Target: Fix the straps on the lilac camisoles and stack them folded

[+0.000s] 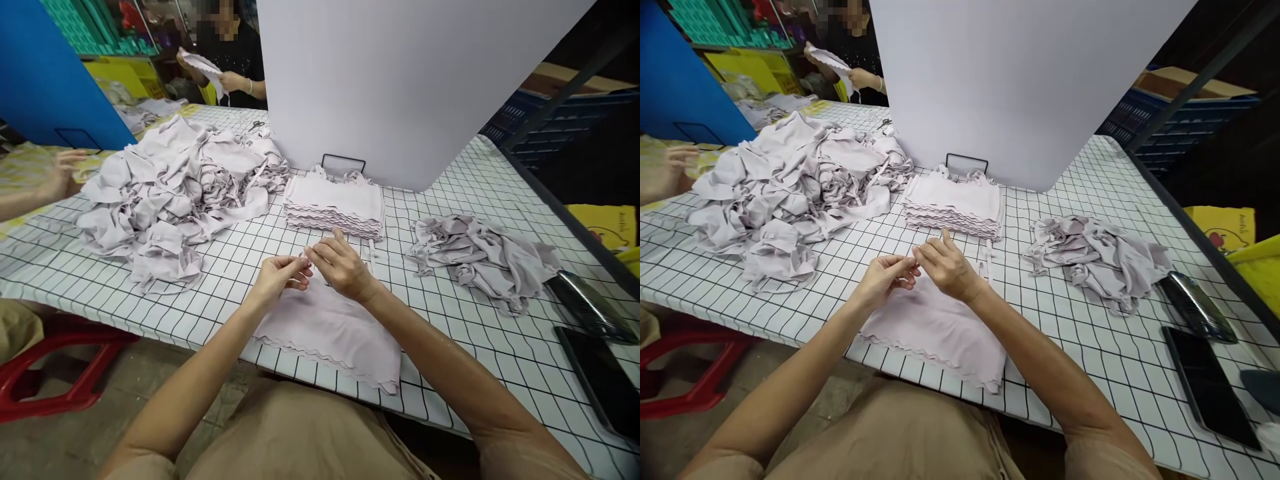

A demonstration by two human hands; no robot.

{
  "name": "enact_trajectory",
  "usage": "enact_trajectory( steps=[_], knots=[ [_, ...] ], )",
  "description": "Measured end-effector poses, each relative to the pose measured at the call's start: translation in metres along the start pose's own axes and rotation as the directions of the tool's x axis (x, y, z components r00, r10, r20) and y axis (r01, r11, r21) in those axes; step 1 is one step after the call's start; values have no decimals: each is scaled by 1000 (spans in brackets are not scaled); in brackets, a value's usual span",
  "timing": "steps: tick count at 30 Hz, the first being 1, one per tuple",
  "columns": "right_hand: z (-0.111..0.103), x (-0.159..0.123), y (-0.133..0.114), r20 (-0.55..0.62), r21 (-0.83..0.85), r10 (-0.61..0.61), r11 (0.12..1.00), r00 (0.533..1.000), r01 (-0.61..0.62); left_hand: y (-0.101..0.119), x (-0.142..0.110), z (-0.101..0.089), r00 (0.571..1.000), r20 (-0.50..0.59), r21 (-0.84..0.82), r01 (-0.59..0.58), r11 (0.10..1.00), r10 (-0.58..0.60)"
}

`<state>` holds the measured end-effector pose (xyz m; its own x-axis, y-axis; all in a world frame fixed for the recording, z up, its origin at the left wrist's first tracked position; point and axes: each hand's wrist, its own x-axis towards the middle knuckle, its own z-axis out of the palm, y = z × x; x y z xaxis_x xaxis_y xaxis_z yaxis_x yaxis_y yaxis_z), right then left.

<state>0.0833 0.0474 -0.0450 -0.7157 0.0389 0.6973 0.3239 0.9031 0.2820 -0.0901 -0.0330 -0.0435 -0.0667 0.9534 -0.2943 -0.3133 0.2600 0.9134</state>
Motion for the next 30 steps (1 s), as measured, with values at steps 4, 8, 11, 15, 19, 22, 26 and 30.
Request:
enact_trajectory(
  steps=[4,8,11,15,19,22,26,30],
  knots=[
    [0,1,-3,-27,-15,-13,1000,1000,12,-1,-2,0,996,-66,40,-58,998,60],
    [1,-2,-4,21,-13,-16,1000,1000,16,-3,-6,1,993,-91,84,-72,994,79],
    [3,-4,-7,51,57,44,997,998,-47,-5,-7,1,998,-49,33,-31,999,33],
    [5,-2,-11,1,123,116,986,993,-115,-4,-8,5,1000,-17,-72,5,997,-6],
    [4,0,-14,-102,134,98,987,990,-84,-2,-9,11,1000,-18,-123,12,992,-14],
    [3,0,-13,-121,174,128,979,984,-106,-3,-9,14,999,4,-136,42,990,-42],
    [3,-1,-13,-110,226,169,964,980,-141,-9,-7,15,998,22,-159,58,986,-56],
    [6,-3,-12,-100,284,204,944,974,-169,-12,-7,12,1000,13,-151,28,988,-26]
  ],
)
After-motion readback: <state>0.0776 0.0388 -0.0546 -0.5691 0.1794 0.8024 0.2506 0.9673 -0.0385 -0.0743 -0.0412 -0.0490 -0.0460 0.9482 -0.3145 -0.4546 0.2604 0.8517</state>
